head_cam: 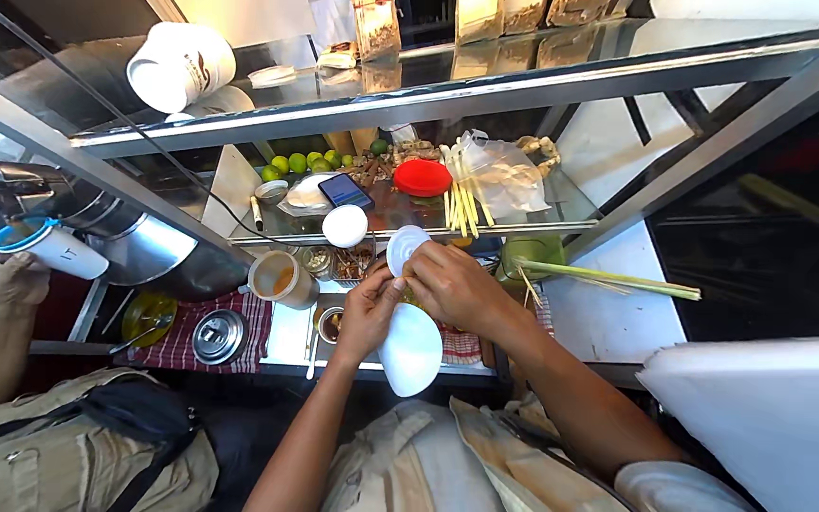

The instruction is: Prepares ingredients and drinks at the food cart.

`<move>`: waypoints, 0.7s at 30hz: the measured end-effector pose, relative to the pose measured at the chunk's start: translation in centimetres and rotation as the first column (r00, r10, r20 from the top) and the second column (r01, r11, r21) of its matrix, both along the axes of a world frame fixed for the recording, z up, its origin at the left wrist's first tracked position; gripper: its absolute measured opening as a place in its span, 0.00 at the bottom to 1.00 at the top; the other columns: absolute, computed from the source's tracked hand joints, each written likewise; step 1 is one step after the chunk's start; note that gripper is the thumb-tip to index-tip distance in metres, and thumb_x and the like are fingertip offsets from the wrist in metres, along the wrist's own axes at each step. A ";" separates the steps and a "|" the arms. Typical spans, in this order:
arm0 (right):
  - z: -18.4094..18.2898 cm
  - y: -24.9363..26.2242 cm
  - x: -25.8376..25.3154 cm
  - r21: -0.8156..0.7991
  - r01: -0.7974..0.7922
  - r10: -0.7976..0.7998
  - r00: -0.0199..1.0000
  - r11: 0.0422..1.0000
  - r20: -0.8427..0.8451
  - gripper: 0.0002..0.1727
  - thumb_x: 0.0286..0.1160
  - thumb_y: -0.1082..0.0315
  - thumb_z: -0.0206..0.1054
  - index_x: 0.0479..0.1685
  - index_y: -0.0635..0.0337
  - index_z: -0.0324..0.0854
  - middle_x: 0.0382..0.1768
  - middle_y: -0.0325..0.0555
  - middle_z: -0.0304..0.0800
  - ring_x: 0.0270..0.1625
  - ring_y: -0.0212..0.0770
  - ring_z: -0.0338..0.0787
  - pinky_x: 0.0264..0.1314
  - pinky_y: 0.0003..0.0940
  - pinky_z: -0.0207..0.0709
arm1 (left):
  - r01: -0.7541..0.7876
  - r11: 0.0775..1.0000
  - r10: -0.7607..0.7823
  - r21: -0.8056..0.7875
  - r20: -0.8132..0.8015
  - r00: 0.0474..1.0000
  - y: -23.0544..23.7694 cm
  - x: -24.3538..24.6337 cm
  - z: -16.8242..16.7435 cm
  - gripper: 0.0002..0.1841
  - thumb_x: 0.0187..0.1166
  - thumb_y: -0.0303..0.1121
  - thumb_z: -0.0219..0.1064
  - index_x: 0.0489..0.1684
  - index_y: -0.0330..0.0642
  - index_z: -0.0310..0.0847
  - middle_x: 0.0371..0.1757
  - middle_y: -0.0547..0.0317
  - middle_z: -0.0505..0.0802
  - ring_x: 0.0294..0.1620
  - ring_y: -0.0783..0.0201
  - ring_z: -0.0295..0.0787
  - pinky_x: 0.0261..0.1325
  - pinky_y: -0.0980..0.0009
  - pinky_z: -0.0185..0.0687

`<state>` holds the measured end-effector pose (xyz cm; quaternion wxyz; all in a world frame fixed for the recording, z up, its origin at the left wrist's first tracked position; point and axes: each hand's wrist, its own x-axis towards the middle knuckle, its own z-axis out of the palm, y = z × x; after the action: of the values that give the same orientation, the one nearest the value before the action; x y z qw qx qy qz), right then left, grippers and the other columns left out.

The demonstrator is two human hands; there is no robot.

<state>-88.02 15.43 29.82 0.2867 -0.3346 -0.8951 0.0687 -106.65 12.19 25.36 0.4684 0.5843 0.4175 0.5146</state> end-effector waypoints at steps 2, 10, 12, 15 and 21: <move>0.1 -0.1 -0.1 -0.009 0.005 -0.005 1.000 1.000 0.003 0.10 0.83 0.65 0.62 0.42 0.60 0.86 0.41 0.47 0.84 0.47 0.45 0.87 0.49 0.40 0.82 | -0.007 1.000 0.008 0.017 -0.025 1.000 0.1 -0.2 -0.2 0.12 0.89 0.30 0.59 0.56 0.36 0.88 0.43 0.59 0.94 0.40 0.72 0.91 0.48 0.72 0.88; 0.3 -0.1 -0.5 -0.094 0.021 -0.023 0.999 0.995 -0.023 0.10 0.84 0.65 0.61 0.44 0.60 0.85 0.43 0.47 0.84 0.49 0.45 0.87 0.52 0.40 0.83 | 0.001 0.986 0.020 0.168 -0.122 0.992 0.6 -0.8 -0.3 0.14 0.90 0.31 0.57 0.59 0.36 0.87 0.51 0.57 0.94 0.46 0.71 0.92 0.52 0.71 0.90; 0.4 -0.1 -0.7 -0.099 0.019 -0.023 0.999 0.995 -0.040 0.10 0.84 0.65 0.62 0.43 0.60 0.85 0.43 0.47 0.84 0.48 0.44 0.87 0.51 0.40 0.83 | -0.016 0.975 0.053 0.220 -0.162 0.985 0.7 -0.9 -0.2 0.14 0.90 0.31 0.56 0.58 0.36 0.87 0.45 0.58 0.95 0.41 0.72 0.91 0.48 0.71 0.90; 0.5 0.0 -1.0 -0.088 0.018 -0.024 0.997 0.996 -0.072 0.09 0.83 0.65 0.62 0.41 0.60 0.84 0.42 0.47 0.82 0.47 0.44 0.86 0.49 0.38 0.82 | -0.041 0.969 0.089 0.244 -0.189 0.978 0.9 -0.9 0.1 0.14 0.89 0.30 0.56 0.56 0.36 0.87 0.38 0.60 0.94 0.36 0.73 0.90 0.43 0.73 0.89; 0.7 0.3 -1.2 -0.089 0.007 -0.020 0.989 0.996 -0.144 0.08 0.81 0.67 0.62 0.39 0.61 0.83 0.43 0.48 0.82 0.48 0.43 0.86 0.50 0.35 0.84 | -0.134 0.962 0.179 0.240 -0.180 0.967 1.1 -0.7 0.3 0.13 0.88 0.30 0.57 0.55 0.36 0.88 0.33 0.61 0.93 0.28 0.74 0.86 0.34 0.75 0.85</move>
<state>-89.25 15.71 30.53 0.3364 -0.3470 -0.8657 0.1302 -107.39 13.34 25.66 0.3122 0.6476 0.4463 0.5329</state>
